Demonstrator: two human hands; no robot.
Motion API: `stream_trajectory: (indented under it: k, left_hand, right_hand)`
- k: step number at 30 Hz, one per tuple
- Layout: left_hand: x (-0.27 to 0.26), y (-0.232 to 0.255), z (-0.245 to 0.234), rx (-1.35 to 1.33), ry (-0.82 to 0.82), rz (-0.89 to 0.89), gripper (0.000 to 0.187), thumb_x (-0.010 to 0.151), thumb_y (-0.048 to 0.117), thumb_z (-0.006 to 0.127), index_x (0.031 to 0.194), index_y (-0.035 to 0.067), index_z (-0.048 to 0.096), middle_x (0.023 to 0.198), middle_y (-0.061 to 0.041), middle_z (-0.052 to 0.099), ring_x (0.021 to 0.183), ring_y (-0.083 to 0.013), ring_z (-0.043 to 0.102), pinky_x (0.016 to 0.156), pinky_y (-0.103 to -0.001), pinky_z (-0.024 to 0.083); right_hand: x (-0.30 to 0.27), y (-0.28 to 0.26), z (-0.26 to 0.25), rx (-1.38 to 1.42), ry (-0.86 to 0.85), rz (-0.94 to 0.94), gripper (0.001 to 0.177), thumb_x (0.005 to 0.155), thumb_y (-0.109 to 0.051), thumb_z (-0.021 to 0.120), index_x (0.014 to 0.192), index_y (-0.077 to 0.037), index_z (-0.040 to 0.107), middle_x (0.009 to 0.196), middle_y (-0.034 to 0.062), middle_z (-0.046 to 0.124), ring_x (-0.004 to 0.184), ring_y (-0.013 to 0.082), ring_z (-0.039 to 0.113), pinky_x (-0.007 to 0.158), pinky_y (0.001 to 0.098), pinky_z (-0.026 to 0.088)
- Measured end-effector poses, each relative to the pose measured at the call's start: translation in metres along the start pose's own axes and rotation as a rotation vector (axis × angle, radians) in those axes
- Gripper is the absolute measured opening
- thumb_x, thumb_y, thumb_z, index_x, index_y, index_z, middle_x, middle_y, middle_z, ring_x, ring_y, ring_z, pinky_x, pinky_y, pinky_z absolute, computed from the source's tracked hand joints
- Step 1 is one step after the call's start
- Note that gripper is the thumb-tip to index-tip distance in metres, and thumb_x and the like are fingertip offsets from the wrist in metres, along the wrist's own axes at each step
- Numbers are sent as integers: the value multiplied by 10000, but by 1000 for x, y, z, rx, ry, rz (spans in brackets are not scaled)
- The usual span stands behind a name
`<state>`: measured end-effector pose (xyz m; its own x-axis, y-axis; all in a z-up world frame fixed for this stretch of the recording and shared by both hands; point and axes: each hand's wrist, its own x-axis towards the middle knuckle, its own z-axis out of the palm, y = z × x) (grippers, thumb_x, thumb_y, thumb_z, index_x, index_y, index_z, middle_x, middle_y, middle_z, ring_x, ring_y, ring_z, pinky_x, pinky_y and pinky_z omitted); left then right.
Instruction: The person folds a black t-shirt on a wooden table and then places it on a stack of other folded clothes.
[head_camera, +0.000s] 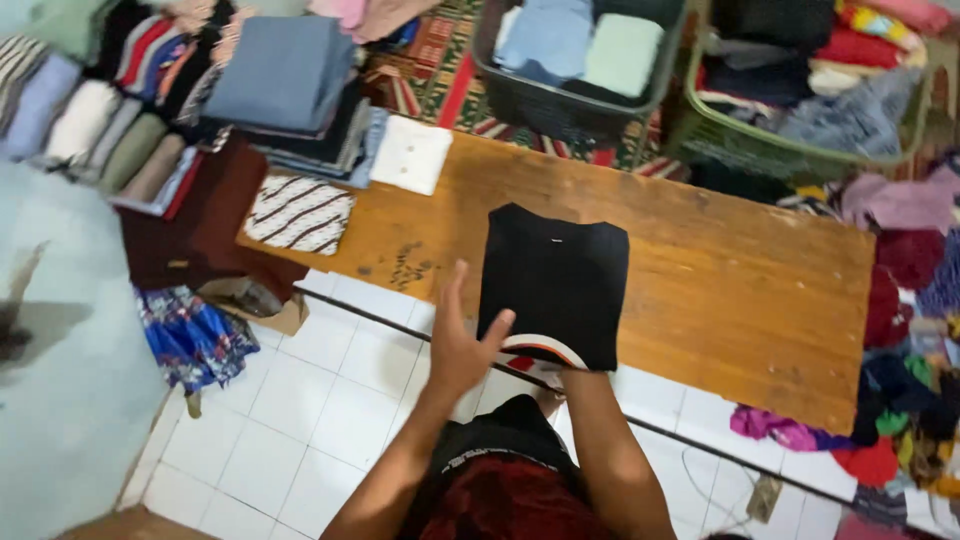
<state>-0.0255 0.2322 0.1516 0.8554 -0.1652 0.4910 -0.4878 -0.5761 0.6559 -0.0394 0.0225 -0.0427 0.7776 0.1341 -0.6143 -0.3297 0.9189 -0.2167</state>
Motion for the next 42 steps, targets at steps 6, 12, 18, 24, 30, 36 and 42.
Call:
stream_trajectory:
  k: [6, 12, 18, 24, 30, 36, 42]
  left_hand:
    - [-34, -130, -65, -1097, -244, -960, 545, 912, 139, 869, 1404, 56, 652, 1182, -155, 730, 1017, -284, 764, 836, -448, 662]
    - [-46, -165, -193, -1260, -54, -986, 413, 749, 71, 969, 1099, 39, 752, 967, -137, 753, 840, -252, 749, 709, -436, 633]
    - [-100, -263, -258, -1539, 173, -989, 739, 793, -32, 749, 1504, 62, 572, 1327, -247, 686, 1172, -415, 700, 1047, -596, 524]
    - [-113, -311, -319, -1508, 431, -956, 773, 776, -128, 680, 1506, 93, 555, 1347, -218, 666, 1213, -377, 657, 1092, -552, 467]
    - [-87, -354, -370, -1471, 569, -867, 861, 769, -183, 641, 1567, 114, 513, 1472, -223, 629, 1319, -413, 618, 1148, -593, 421]
    - [-8, -437, -380, -1406, 612, -854, 860, 780, -198, 623, 1574, 110, 505, 1498, -223, 615, 1348, -408, 597, 1155, -603, 426]
    - [179, -501, -380, -1316, 496, -917, 935, 760, -191, 744, 1594, 157, 501, 1538, -176, 602, 1395, -377, 556, 1148, -581, 431]
  right_hand:
    - [39, 82, 94, -79, -128, 55, 559, 1011, -574, 471, 1258, -117, 677, 1262, 108, 666, 1178, 284, 629, 1058, 474, 475]
    - [124, 211, 204, -125, -274, 159, 532, 1032, -520, 508, 1314, -96, 663, 1291, 106, 678, 1206, 266, 634, 1105, 444, 458]
    - [138, 308, 262, -143, -350, 286, 513, 1054, -465, 545, 1370, -75, 650, 1320, 105, 691, 1234, 249, 638, 1151, 415, 441]
    - [139, 355, 327, -140, -428, 391, 503, 1075, -410, 582, 1425, -54, 637, 1348, 103, 704, 1262, 232, 643, 1197, 386, 424]
    - [89, 407, 427, -195, -75, 100, 510, 960, -398, 767, 1257, 11, 703, 1089, 272, 758, 993, 405, 774, 962, 568, 612]
    - [234, 373, 466, -722, -617, 276, 793, 723, 242, 641, 1485, 34, 572, 1400, 335, 650, 1239, 468, 667, 1075, 590, 502]
    - [372, 302, 578, -872, -704, 164, 997, 648, 277, 723, 1570, -49, 531, 1486, 182, 641, 1360, 316, 593, 1149, 492, 436]
